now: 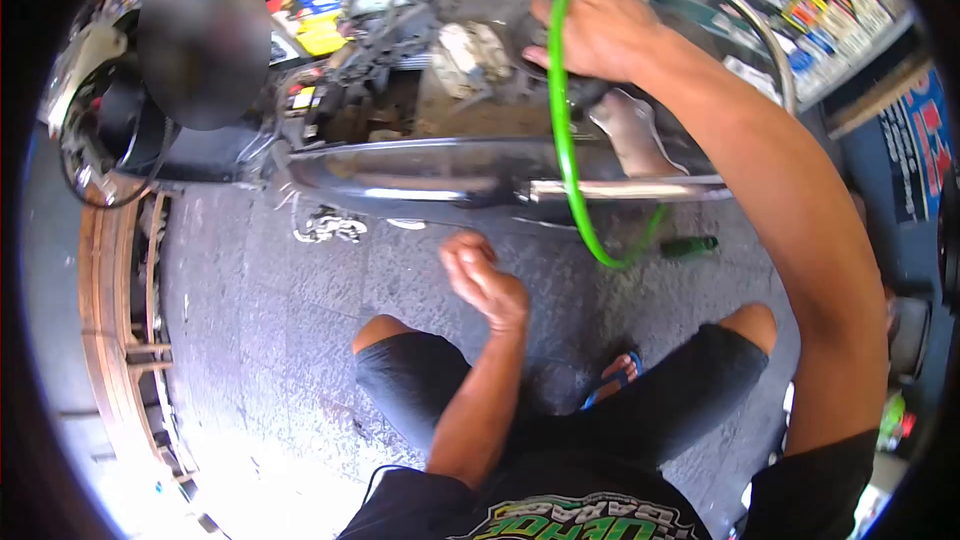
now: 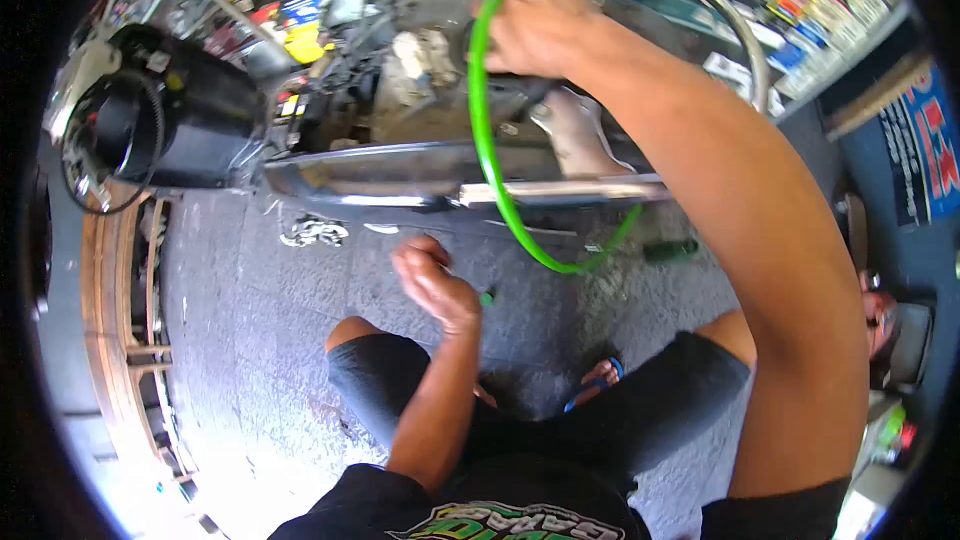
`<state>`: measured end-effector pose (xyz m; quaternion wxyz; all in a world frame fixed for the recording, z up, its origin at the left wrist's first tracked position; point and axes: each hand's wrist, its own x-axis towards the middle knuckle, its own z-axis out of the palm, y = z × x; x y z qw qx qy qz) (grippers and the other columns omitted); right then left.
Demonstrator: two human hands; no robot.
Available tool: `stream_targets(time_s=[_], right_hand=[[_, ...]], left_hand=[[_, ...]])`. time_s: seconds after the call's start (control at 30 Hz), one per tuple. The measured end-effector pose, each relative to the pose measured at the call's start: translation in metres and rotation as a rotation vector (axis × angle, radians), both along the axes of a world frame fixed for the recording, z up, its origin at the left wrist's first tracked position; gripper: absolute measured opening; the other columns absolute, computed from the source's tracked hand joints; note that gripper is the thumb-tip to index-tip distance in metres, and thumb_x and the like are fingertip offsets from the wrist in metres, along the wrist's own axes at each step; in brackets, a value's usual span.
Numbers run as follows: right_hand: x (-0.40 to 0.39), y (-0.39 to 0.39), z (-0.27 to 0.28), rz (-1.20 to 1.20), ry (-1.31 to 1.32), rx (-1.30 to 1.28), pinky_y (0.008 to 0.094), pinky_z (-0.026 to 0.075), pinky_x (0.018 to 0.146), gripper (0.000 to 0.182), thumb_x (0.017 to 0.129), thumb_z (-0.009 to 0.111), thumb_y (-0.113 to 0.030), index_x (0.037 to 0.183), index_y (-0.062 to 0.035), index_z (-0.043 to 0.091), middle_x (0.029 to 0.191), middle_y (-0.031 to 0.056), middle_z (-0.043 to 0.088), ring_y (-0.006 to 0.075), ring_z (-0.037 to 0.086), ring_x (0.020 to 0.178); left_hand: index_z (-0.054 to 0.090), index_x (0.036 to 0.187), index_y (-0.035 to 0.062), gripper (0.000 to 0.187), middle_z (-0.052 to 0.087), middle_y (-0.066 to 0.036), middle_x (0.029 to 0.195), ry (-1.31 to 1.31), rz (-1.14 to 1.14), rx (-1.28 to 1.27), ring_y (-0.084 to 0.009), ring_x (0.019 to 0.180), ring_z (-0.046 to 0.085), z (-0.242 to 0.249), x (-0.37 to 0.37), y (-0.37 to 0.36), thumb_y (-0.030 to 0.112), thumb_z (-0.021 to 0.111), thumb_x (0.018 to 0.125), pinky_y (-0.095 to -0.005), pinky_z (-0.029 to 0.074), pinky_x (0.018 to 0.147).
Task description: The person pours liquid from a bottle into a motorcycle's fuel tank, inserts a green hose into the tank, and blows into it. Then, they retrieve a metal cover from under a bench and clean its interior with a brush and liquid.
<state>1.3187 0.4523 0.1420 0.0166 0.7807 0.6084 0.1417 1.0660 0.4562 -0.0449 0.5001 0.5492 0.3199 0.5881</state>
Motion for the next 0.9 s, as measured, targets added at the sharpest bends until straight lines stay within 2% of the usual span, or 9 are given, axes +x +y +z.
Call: stream_targets(time_s=[0.13,0.23,0.3,0.4,0.53,0.7,0.77,0.83,0.9], right_hand=[[-0.025,0.014,0.002,-0.368,0.145,0.049,0.0504,0.057,0.071,0.054,0.091,0.054,-0.051,0.11,-0.0004,0.058,0.088,0.0249,0.069,0.041,0.069,0.083],[-0.033,0.019,0.004,-0.426,0.149,0.071,0.0502,0.057,0.07,0.056,0.092,0.052,-0.05,0.114,0.001,0.058,0.084,0.0252,0.069,0.0408,0.07,0.08],[-0.035,0.007,0.011,-0.378,0.221,0.027,0.0515,0.055,0.071,0.054,0.095,0.05,-0.049,0.115,0.001,0.058,0.088,0.0259,0.068,0.0429,0.068,0.082],[-0.027,-0.03,-0.001,-0.127,0.26,0.209,0.0521,0.05,0.081,0.045,0.095,0.054,-0.038,0.119,-0.0003,0.057,0.104,0.0251,0.065,0.0439,0.063,0.093],[-0.05,-0.096,0.009,-0.081,0.025,0.391,0.0444,0.048,0.076,0.027,0.086,0.064,-0.011,0.111,-0.0024,0.064,0.091,0.0163,0.058,0.0366,0.057,0.087],[-0.065,-0.23,-0.026,-0.354,0.287,0.942,0.0267,0.042,0.066,0.021,0.09,0.058,-0.005,0.109,0.0004,0.064,0.087,0.0061,0.059,0.0154,0.052,0.073],[-0.062,-0.289,-0.064,-0.807,0.461,1.404,0.0262,0.042,0.066,0.021,0.09,0.057,-0.004,0.109,0.0009,0.064,0.09,0.0034,0.061,0.0115,0.053,0.073],[-0.057,-0.323,-0.121,-0.996,0.527,1.278,0.0272,0.043,0.066,0.02,0.091,0.056,-0.005,0.108,-0.0005,0.065,0.09,0.004,0.062,0.0121,0.055,0.074],[-0.06,-0.327,-0.158,-0.948,0.643,0.9,0.0325,0.047,0.065,0.021,0.088,0.057,-0.007,0.107,-0.0027,0.065,0.085,0.0081,0.066,0.0165,0.058,0.072]], left_hand=[[0.053,0.102,0.0035,0.026,0.054,-0.014,0.099,0.728,-0.084,-0.097,-0.0278,0.095,0.053,-0.164,-0.018,-0.039,0.026,0.06,0.089,-0.0388,0.045,0.085],[0.05,0.127,0.005,0.057,0.039,-0.024,0.139,1.348,-0.189,-0.352,-0.0434,0.126,0.04,-0.185,-0.029,-0.061,0.029,0.069,0.079,-0.0517,0.037,0.103],[0.046,0.134,0.0087,0.06,0.029,-0.022,0.146,1.528,-0.128,-0.375,-0.0409,0.125,0.041,-0.203,-0.034,-0.064,0.027,0.067,0.08,-0.0481,0.038,0.104],[0.045,0.136,0.0119,0.058,0.023,-0.022,0.151,1.574,-0.156,-0.425,-0.0408,0.127,0.039,-0.224,-0.034,-0.058,0.022,0.064,0.082,-0.047,0.038,0.104],[0.044,0.138,0.0175,0.061,0.029,-0.023,0.148,1.566,-0.283,-0.465,-0.0438,0.129,0.039,-0.258,-0.038,-0.049,0.022,0.067,0.082,-0.0503,0.039,0.105],[0.052,0.129,0.0105,0.037,0.043,-0.02,0.133,1.615,-0.265,-0.276,-0.0399,0.111,0.054,-0.274,-0.047,-0.044,0.01,0.05,0.092,-0.0463,0.051,0.093],[0.052,0.128,0.0046,0.037,0.045,-0.022,0.132,1.6,-0.298,-0.222,-0.0402,0.11,0.056,-0.274,-0.049,-0.044,0.015,0.052,0.092,-0.0467,0.052,0.092],[0.056,0.121,-0.0007,0.04,0.056,-0.024,0.123,1.451,-0.276,-0.317,-0.0392,0.106,0.06,-0.284,-0.043,-0.049,0.024,0.057,0.089,-0.0464,0.053,0.09],[0.06,0.116,-0.0012,0.041,0.061,-0.024,0.115,1.494,-0.55,-0.292,-0.0394,0.1,0.063,-0.256,-0.026,-0.061,0.028,0.061,0.086,-0.0467,0.054,0.088]])
